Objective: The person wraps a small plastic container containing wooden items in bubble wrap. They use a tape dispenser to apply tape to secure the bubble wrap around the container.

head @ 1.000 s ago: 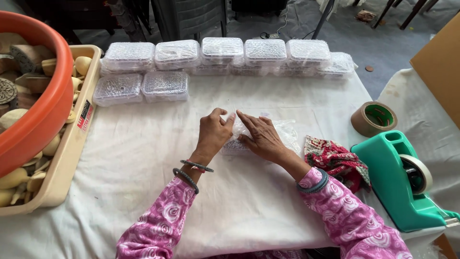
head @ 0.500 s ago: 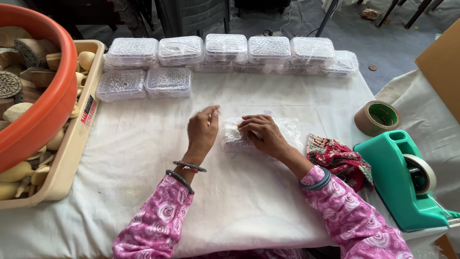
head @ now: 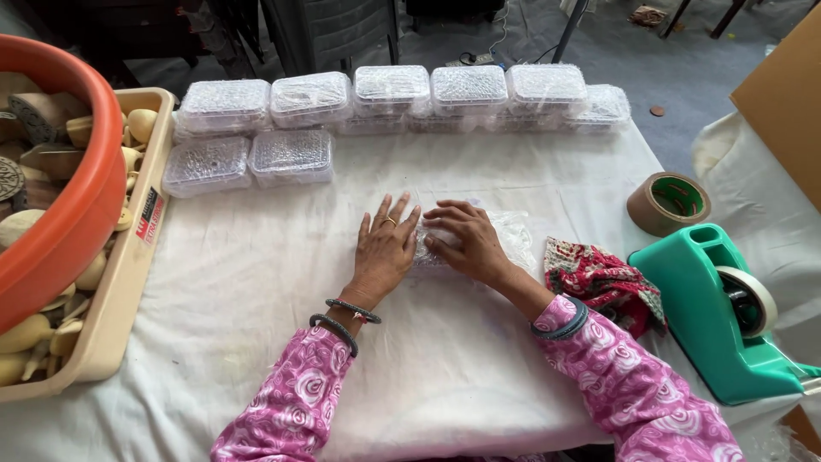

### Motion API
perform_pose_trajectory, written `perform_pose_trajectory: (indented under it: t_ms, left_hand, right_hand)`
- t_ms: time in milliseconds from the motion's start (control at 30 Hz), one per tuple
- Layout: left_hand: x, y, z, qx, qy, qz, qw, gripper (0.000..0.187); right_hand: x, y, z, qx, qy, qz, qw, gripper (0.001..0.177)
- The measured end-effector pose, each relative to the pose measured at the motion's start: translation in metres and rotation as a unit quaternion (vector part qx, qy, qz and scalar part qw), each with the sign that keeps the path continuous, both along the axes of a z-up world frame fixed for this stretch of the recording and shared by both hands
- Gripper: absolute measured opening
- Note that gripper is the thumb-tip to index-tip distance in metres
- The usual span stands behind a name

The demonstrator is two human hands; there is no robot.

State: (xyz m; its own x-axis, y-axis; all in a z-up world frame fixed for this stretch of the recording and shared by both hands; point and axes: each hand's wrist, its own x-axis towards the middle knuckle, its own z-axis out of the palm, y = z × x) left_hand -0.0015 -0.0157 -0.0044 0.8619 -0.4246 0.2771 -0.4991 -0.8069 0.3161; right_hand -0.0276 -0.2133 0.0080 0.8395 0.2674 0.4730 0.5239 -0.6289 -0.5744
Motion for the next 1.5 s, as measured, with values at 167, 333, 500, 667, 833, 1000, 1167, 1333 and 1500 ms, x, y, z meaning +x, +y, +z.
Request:
perform_pose_trajectory:
  t_ms: [167,333,500,667,833,1000,1167,1333,1500]
  left_hand:
    - [-0.016,-0.002,0.001,-0.088,-0.119,0.004,0.989,0.03]
    - [-0.013,-0.001,0.009,-0.129,-0.146,-0.051,0.98,0.01]
    - [-0.012,-0.002,0.021,-0.155,-0.089,-0.104,0.978,0.009]
    - [-0.011,-0.006,0.022,-0.073,-0.107,-0.122,0.984,0.006]
    - [-0.009,-0.011,0.031,-0.002,-0.128,-0.159,0.979,0.016]
    - [-0.014,-0.02,0.044,0.067,-0.112,-0.172,0.976,0.069]
    - [-0.019,-0.035,0.051,0.18,-0.125,-0.166,0.961,0.085]
    - [-0.023,-0.044,0.057,0.228,-0.099,-0.152,0.957,0.09]
    - [-0.024,-0.046,0.062,0.232,-0.094,-0.147,0.957,0.099]
  right_hand:
    - [0.003,-0.002,-0.006,-0.104,-0.029,-0.009,0.994,0.028]
    - [0.004,-0.004,0.005,-0.13,-0.024,-0.001,0.991,0.026]
    - [0.026,-0.027,-0.008,-0.127,-0.003,0.082,0.989,0.024]
    - [-0.015,-0.075,0.063,-0.028,-0.032,0.067,0.997,0.025]
    - [-0.091,-0.066,0.072,-0.151,0.017,-0.022,0.988,0.045]
    - [-0.108,-0.053,0.018,-0.241,-0.073,-0.115,0.961,0.066]
    - [-0.076,-0.085,-0.017,-0.238,-0.048,-0.186,0.952,0.028]
    - [-0.08,-0.068,0.024,0.002,0.126,-0.238,0.963,0.031]
    - [-0.093,-0.048,0.025,-0.246,-0.21,-0.101,0.941,0.076]
